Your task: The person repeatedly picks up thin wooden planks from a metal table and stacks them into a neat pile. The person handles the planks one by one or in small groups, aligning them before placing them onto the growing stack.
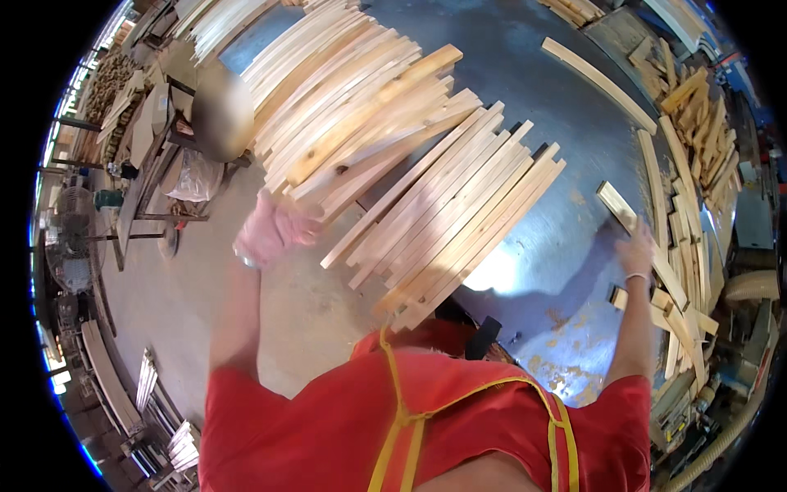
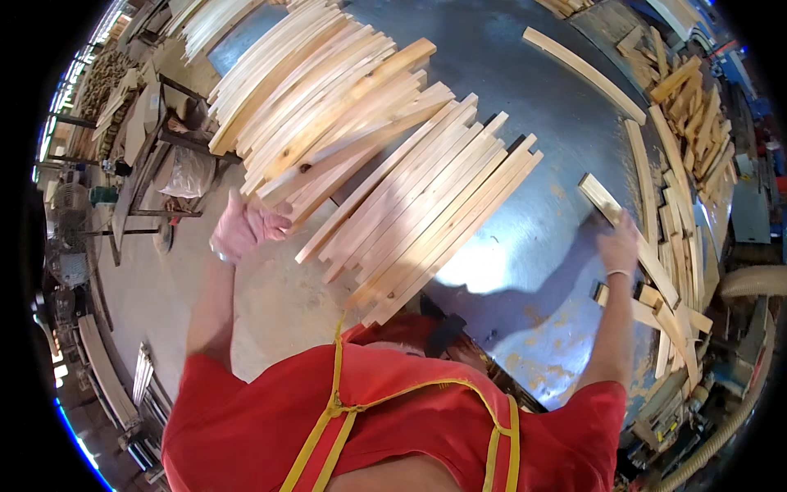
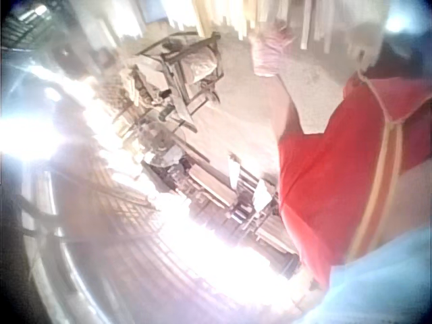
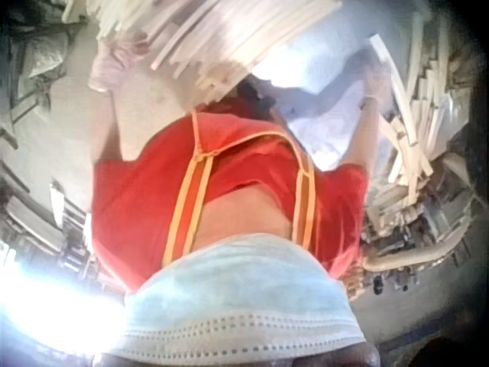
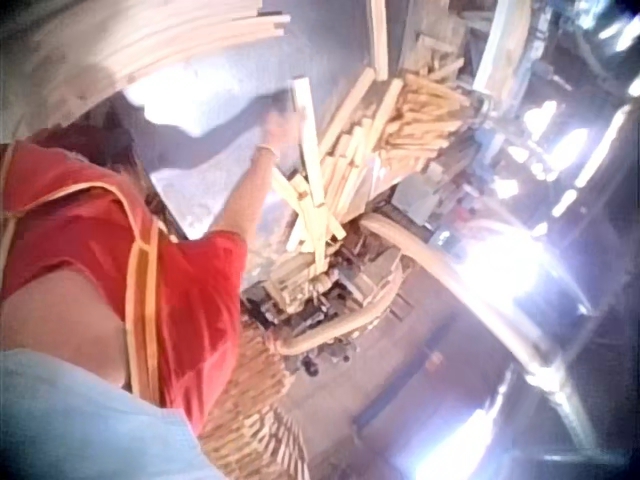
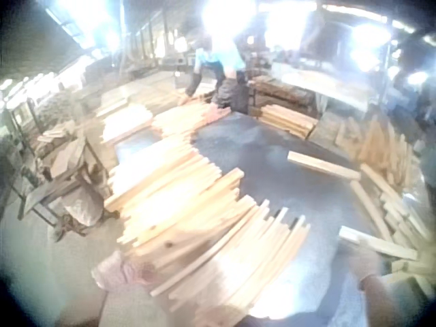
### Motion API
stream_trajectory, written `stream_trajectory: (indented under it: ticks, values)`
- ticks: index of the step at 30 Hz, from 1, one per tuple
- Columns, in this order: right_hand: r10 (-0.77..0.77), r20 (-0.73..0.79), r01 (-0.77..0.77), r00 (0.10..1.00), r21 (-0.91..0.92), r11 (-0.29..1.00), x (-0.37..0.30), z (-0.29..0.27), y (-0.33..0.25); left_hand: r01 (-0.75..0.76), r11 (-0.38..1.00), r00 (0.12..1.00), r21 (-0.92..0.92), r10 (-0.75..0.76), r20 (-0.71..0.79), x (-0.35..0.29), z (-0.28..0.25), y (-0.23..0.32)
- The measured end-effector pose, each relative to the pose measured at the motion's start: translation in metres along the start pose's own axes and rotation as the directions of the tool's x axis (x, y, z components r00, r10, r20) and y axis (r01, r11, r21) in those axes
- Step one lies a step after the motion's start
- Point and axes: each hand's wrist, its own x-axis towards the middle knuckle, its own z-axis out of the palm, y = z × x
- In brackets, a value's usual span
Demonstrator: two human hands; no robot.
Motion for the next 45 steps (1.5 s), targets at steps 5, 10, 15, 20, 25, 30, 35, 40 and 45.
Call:
stream_trajectory:
  ticks: [5, 10, 15, 20, 25, 30, 35, 40, 45]
  values:
    - [0.113, 0.181, -0.049, 0.977, -0.325, 0.945, 0.065, 0.006, 0.062, 0.461, 0.549, 0.870, 0.697, -0.125, -0.477, 0.125, 0.028, 0.034]
    - [0.013, 0.375, 0.012, 0.927, -0.065, 0.998, 0.093, -0.005, 0.073, 0.624, 0.150, 0.776, 0.767, -0.007, -0.630, 0.209, 0.106, 0.020]
    - [-0.039, 0.455, -0.171, 0.890, 0.411, 0.895, 0.068, -0.055, -0.008, 0.549, 0.185, 0.743, 0.815, 0.338, -0.578, 0.140, 0.018, 0.045]
    - [0.123, 0.484, -0.495, 0.866, 0.798, 0.344, 0.029, 0.024, -0.035, 0.745, -0.354, 0.575, 0.565, 0.770, -0.276, 0.093, 0.005, 0.033]
    - [0.026, 0.442, -0.424, 0.897, 0.841, 0.336, -0.057, 0.083, -0.135, 0.672, 0.132, 0.292, 0.728, 0.857, -0.425, 0.025, 0.001, -0.058]
    - [0.040, 0.495, -0.497, 0.868, 0.863, 0.090, -0.124, 0.019, -0.253, 0.256, 0.871, 0.169, 0.420, 0.388, -0.906, -0.024, -0.051, -0.151]
    - [0.170, 0.316, -0.357, 0.933, 0.865, 0.353, -0.107, 0.042, -0.233, 0.370, 0.768, 0.550, 0.522, 0.271, -0.790, 0.017, -0.012, -0.198]
    - [0.156, 0.242, -0.282, 0.958, 0.894, 0.347, -0.092, 0.080, -0.196, 0.479, 0.460, 0.864, 0.747, -0.097, -0.494, 0.051, 0.060, -0.160]
    - [0.259, 0.342, -0.428, 0.903, 0.677, 0.599, -0.073, 0.054, -0.194, 0.322, 0.476, 0.903, 0.818, 0.105, -0.416, 0.188, 0.057, -0.110]
